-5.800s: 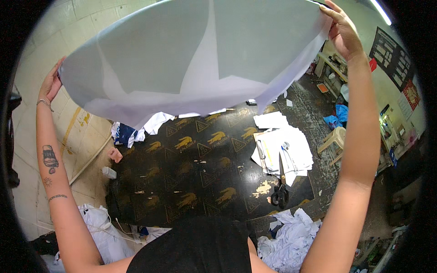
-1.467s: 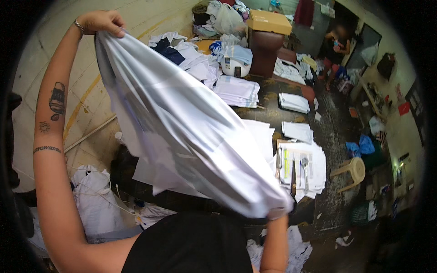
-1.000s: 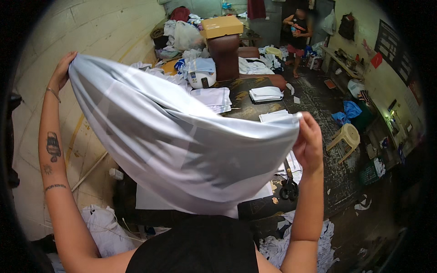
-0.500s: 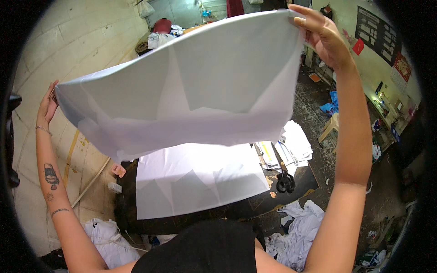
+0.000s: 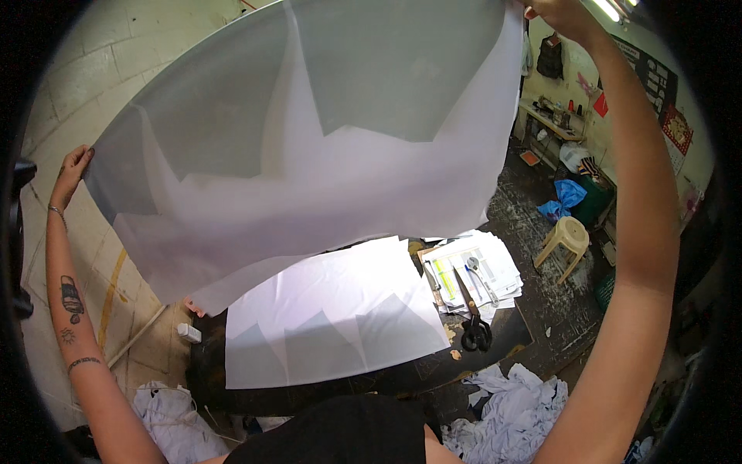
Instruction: The person cuts white fabric pieces using shears on a worktable, then folds and stacks the cut pieces. The person repeats this process with additional fabric pieces throughout the clip.
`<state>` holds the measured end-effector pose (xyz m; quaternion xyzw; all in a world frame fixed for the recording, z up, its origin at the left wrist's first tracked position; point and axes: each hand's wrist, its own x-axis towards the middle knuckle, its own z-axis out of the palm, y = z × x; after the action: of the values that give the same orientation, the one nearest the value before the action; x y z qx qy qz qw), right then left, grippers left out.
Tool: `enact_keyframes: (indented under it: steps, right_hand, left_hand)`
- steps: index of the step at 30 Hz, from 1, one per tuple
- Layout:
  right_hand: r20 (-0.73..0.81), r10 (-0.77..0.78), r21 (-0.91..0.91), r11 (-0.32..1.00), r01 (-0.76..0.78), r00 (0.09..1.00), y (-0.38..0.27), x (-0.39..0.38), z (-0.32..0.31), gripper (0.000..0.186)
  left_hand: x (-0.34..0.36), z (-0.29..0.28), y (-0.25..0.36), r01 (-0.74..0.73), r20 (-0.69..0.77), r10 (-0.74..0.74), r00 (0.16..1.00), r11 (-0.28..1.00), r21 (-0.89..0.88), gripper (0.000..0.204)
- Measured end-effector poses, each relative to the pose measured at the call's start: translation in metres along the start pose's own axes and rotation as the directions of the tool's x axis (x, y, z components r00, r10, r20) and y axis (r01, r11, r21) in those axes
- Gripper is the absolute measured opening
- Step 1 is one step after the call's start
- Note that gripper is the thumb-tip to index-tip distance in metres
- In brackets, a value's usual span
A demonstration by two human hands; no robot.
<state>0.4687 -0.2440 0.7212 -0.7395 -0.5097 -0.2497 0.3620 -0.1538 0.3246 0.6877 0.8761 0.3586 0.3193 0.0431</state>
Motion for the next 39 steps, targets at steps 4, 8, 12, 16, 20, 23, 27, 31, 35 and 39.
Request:
enact_keyframes:
  steps: [4,8,12,16,20,23,27,31,35,39]
  right_hand:
    - [0.003,-0.053,-0.070,0.996,0.053,0.999,-0.006,0.004,-0.012,0.020]
    - [-0.017,-0.111,-0.211,0.972,0.105,0.994,0.008,0.010,-0.018,0.019]
    - [-0.194,-0.359,-0.281,0.912,0.299,0.913,0.049,0.016,0.012,0.017]
    - [0.137,-0.099,-0.337,0.931,0.140,0.986,0.085,0.037,0.051,0.023]
    - [0.056,-0.204,-0.258,0.943,0.212,0.977,0.088,0.039,0.063,0.028]
    - [0.031,-0.162,-0.042,0.986,0.163,0.986,0.083,-0.002,0.056,0.030]
    - [0.115,0.051,0.171,0.983,-0.070,0.992,0.091,-0.112,0.092,0.027]
    - [0.208,0.073,0.405,0.901,-0.154,0.975,0.106,-0.260,0.183,0.016]
    - [0.166,0.483,0.201,0.837,-0.509,0.860,0.120,-0.409,0.282,0.019]
    - [0.330,0.795,0.636,0.211,-0.742,0.509,0.112,-0.535,0.368,0.022]
  left_hand:
    - [-0.003,-0.004,0.009,0.012,0.031,-0.012,0.999,1.000,-0.012,0.024]
    - [-0.005,0.003,0.003,-0.075,0.059,0.085,0.995,0.987,-0.144,0.024]
    - [0.006,0.041,-0.005,-0.018,0.065,0.018,0.998,1.000,0.011,0.022]
    - [0.021,0.081,-0.009,-0.017,0.133,0.004,0.991,0.995,0.095,0.025]
    - [0.003,0.079,-0.015,-0.117,-0.228,0.125,0.966,0.992,0.047,0.028]
    - [-0.053,0.063,-0.032,-0.142,-0.406,0.123,0.906,0.990,-0.016,0.026]
    - [-0.169,0.099,-0.077,-0.227,-0.487,0.149,0.861,0.969,-0.103,0.024]
    - [-0.307,0.195,-0.128,0.187,-0.436,-0.192,0.879,0.981,-0.055,0.024]
    - [-0.438,0.310,-0.142,0.447,-0.240,-0.506,0.828,0.855,-0.263,0.024]
    - [-0.535,0.404,-0.119,0.531,-0.025,-0.765,0.643,0.470,-0.705,0.025]
